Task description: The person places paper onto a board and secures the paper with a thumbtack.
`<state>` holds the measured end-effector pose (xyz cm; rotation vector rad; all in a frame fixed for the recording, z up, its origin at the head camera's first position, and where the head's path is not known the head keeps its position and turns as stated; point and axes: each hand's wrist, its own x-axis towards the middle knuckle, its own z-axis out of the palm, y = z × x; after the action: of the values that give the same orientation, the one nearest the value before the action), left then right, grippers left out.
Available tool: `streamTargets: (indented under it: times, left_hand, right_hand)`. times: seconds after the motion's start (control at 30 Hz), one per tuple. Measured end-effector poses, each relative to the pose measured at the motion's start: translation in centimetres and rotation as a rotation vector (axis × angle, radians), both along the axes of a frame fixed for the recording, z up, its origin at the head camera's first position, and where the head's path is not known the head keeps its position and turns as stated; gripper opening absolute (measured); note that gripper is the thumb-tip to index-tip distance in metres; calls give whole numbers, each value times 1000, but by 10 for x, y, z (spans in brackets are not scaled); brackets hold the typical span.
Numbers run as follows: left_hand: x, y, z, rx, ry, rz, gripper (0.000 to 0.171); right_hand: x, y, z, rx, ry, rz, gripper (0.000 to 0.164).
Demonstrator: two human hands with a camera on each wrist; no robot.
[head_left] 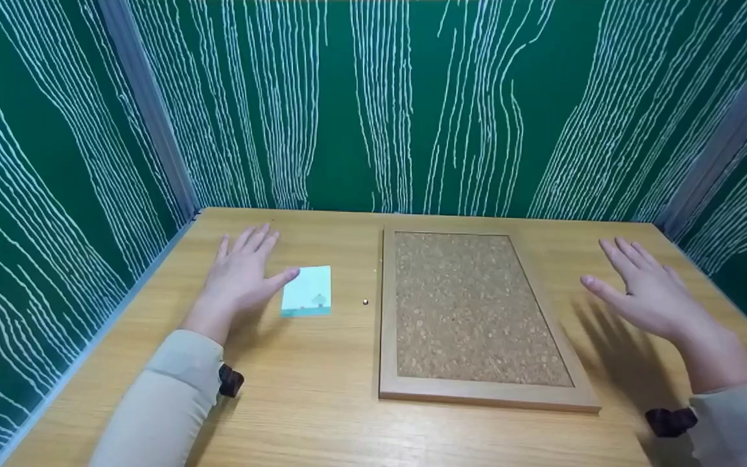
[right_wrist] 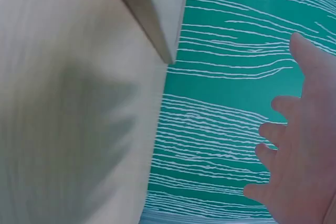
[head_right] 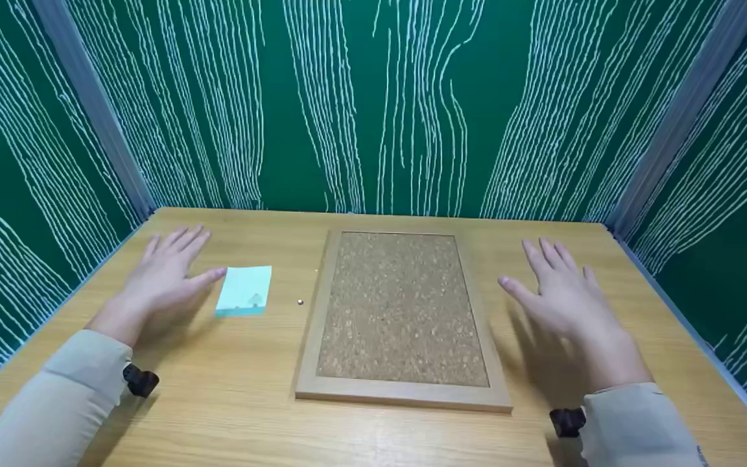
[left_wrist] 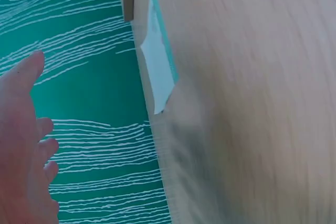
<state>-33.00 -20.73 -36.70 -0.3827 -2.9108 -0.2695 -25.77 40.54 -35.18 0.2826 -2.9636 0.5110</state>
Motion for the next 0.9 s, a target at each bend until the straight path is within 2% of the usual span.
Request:
streamTargets:
  times: [0.3,0.57,0.77,0.9]
  left_hand:
    - [3,7,18,72,97,-44,94]
    - [5,23,33,176,181,-22,87]
    - [7,33,41,307,200,12,86]
    - [6,39,43,395,175,47,83]
  right_hand:
    - [5,-13,18,-167,83,48,76]
    - [7,-27,32,-347,120,47,69]
    - [7,-33,38,-454,114,18,64]
    - [3,-34,40,-524,71,8,64]
